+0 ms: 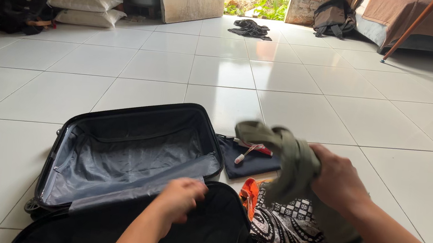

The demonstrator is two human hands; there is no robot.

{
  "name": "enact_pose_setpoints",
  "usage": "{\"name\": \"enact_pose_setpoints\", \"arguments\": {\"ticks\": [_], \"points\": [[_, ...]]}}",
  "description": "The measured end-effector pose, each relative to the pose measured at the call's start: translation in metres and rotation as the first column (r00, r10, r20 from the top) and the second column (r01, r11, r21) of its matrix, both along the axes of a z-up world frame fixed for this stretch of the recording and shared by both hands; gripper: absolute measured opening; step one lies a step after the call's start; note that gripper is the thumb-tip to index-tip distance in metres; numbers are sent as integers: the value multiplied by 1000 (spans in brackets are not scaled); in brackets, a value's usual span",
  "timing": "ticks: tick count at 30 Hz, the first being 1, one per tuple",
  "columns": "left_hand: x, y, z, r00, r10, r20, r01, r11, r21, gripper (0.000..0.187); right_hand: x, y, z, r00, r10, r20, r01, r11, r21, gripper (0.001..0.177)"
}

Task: The person folds and places several garments and a toiletry pouch into a green rolling suitcase. They close and secure the suitcase with straps, then reopen it to remove the toiletry pouch and place it beside the suitcase.

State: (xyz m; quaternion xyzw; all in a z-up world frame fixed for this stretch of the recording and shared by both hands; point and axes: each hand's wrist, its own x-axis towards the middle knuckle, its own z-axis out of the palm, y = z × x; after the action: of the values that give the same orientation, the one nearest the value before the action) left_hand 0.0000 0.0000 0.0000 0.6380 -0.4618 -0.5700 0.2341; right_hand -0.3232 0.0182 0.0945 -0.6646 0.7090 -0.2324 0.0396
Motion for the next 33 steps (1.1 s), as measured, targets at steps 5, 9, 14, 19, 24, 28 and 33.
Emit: {"name": "enact_pose_setpoints", "arguments": {"ticks": [5,9,14,19,24,28,33], "points": [[-37,41,39,824,-547,-148,555,832,13,78,54,-3,21,969,90,228,-61,989,-132,56],[-55,51,57,411,-159,-898,304,952,-29,105,111,8,19,911,317,265,-313,948,-60,57],[-46,51,56,538,271,-798,-274,952,138,73,157,19,7,650,692,314,-698,707,-112,80],[4,48,39,699,374,-610,-330,925,189,48,156,12,-7,571,732,372,-784,620,-16,79],[63,39,28,835,148,-530,-79,986,150,43,128,-17,-8,732,343,589,-618,698,362,59],[76,27,5,815,138,-563,-7,973,229,49,87,-34,-16,836,331,438,-500,788,359,51],[80,20,-45,939,325,107,-333,941,64,69,36,-40,-37,951,269,155,-310,846,434,52]]}}
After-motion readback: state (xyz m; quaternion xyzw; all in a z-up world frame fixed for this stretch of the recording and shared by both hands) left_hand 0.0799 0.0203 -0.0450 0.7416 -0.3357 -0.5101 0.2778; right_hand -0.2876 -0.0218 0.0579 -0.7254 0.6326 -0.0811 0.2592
